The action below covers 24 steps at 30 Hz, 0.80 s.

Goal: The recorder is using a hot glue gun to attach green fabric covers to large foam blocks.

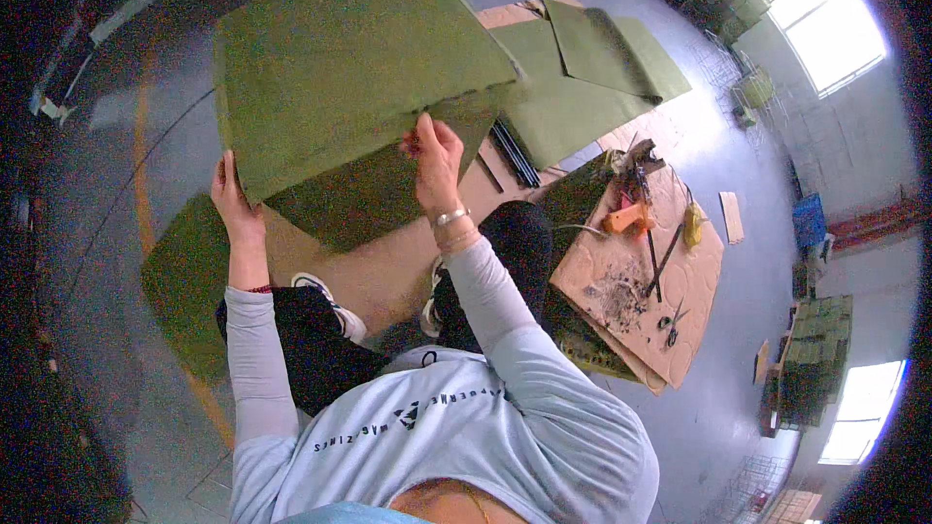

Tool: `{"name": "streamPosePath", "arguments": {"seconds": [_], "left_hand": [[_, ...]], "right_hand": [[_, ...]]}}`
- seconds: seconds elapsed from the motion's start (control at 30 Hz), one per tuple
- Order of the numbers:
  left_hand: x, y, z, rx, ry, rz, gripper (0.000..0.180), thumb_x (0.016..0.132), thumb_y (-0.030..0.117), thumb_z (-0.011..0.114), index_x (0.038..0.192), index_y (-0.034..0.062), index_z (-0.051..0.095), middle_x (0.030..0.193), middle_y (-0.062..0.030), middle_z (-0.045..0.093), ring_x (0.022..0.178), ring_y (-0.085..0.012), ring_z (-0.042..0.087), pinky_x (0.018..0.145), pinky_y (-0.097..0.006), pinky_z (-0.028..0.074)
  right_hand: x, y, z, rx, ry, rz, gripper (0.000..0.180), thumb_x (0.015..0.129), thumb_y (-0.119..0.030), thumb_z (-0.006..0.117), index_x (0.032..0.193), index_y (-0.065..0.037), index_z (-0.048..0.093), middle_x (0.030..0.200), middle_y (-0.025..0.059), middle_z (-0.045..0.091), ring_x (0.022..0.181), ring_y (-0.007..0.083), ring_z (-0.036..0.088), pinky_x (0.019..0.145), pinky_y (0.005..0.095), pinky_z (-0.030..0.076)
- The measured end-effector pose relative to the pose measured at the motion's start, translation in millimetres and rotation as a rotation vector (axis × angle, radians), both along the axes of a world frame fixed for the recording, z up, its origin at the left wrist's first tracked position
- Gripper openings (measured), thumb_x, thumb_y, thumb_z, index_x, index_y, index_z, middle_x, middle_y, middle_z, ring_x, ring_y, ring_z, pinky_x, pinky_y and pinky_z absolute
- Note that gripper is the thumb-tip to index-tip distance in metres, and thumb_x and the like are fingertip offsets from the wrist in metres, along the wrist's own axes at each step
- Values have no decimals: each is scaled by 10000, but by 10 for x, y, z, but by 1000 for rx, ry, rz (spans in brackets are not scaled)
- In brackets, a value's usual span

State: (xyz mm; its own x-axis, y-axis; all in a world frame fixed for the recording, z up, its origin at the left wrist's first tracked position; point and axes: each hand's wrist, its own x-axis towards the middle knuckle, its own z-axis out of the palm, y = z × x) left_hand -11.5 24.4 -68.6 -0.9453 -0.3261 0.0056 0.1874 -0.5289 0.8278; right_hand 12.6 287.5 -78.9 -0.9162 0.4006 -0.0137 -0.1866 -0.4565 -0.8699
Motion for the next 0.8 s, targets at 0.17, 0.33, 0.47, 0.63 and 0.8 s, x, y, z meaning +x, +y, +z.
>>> {"name": "streamPosePath", "arguments": {"seconds": [0.17, 0.33, 0.47, 0.63, 0.8], "left_hand": [[36, 47, 44, -23, -31, 13, 279, 885, 253, 566, 1023, 12, 538, 963, -45, 574, 873, -142, 552, 739, -296, 457], [24, 65, 66, 39, -11, -11, 272, 879, 257, 576, 1009, 20, 545, 954, -45, 577, 859, -140, 557, 728, -295, 461], [2, 42, 72, 15, 8, -6, 251, 881, 255, 573, 990, 29, 559, 928, -36, 585, 835, -137, 565, 716, -286, 463], [97, 125, 161, 40, -39, 35, 238, 884, 245, 569, 983, 28, 571, 919, -33, 598, 814, -125, 569, 699, -271, 468], [41, 82, 71, 22, 5, 0, 261, 884, 243, 569, 1017, 19, 566, 934, -40, 595, 825, -138, 570, 711, -276, 470]], "right_hand": [[163, -184, -99, -117, -17, 146, 212, 891, -242, 557, 771, -68, 544, 729, 43, 583, 629, 137, 557, 544, 243, 420], [16, -255, -15, -40, 70, 24, 264, 871, -259, 585, 696, -74, 515, 640, 25, 538, 598, 133, 561, 528, 250, 417], [22, -317, 48, -6, 37, 37, 216, 875, -230, 583, 739, -66, 543, 691, 14, 554, 604, 133, 544, 552, 261, 438], [203, -398, 82, -70, 51, 174, 272, 859, -272, 599, 728, -39, 551, 670, 51, 586, 589, 136, 574, 547, 248, 434], [120, -585, 55, 4, 10, 227, 266, 846, -260, 617, 735, -20, 587, 673, 71, 615, 559, 136, 576, 533, 251, 425]]}}
